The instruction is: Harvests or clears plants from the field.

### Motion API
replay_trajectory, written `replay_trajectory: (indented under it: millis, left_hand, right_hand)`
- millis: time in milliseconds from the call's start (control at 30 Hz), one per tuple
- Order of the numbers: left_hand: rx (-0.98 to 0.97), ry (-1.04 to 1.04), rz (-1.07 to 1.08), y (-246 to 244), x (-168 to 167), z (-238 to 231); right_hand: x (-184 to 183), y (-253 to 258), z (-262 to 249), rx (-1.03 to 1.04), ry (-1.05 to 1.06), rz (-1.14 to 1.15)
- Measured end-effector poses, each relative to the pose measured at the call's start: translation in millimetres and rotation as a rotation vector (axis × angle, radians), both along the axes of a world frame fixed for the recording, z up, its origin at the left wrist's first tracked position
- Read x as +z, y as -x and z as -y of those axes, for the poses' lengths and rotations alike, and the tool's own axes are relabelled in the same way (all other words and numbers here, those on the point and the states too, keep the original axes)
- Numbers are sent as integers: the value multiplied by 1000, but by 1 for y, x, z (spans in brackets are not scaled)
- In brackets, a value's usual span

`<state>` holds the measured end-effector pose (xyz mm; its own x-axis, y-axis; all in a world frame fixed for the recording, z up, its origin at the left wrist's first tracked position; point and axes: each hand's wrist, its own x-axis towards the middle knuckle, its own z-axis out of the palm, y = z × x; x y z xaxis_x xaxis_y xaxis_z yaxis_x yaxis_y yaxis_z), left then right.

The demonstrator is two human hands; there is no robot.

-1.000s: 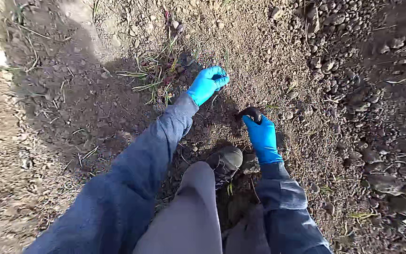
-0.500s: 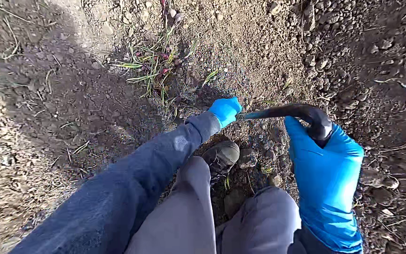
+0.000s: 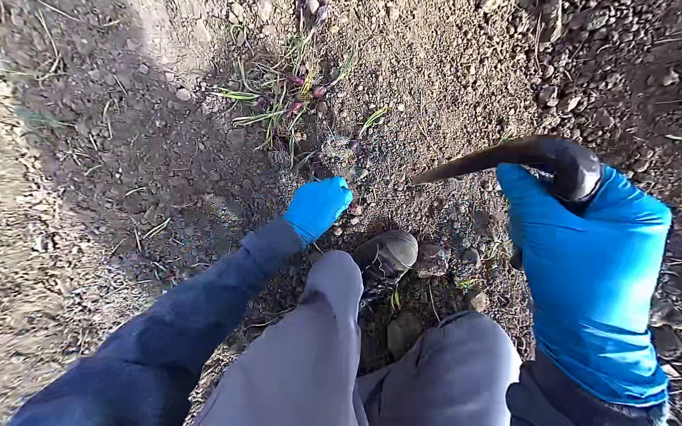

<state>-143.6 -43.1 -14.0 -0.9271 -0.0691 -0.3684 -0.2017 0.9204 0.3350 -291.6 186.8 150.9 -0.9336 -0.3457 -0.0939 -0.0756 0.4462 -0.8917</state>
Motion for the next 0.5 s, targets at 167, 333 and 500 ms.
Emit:
replay_trajectory:
  millis: [167,333,500]
  left_hand:
    - [231,-151,167,-24,5,16]
    - [28,-89,-27,-16,-5,7]
    - [102,-57,61,-16,-5,6]
  right_hand:
    - [-85,-13,54,24,-251,233]
    - [-126,-18,54,146,-354,380]
    - [-114,-44,40,90,-324,336]
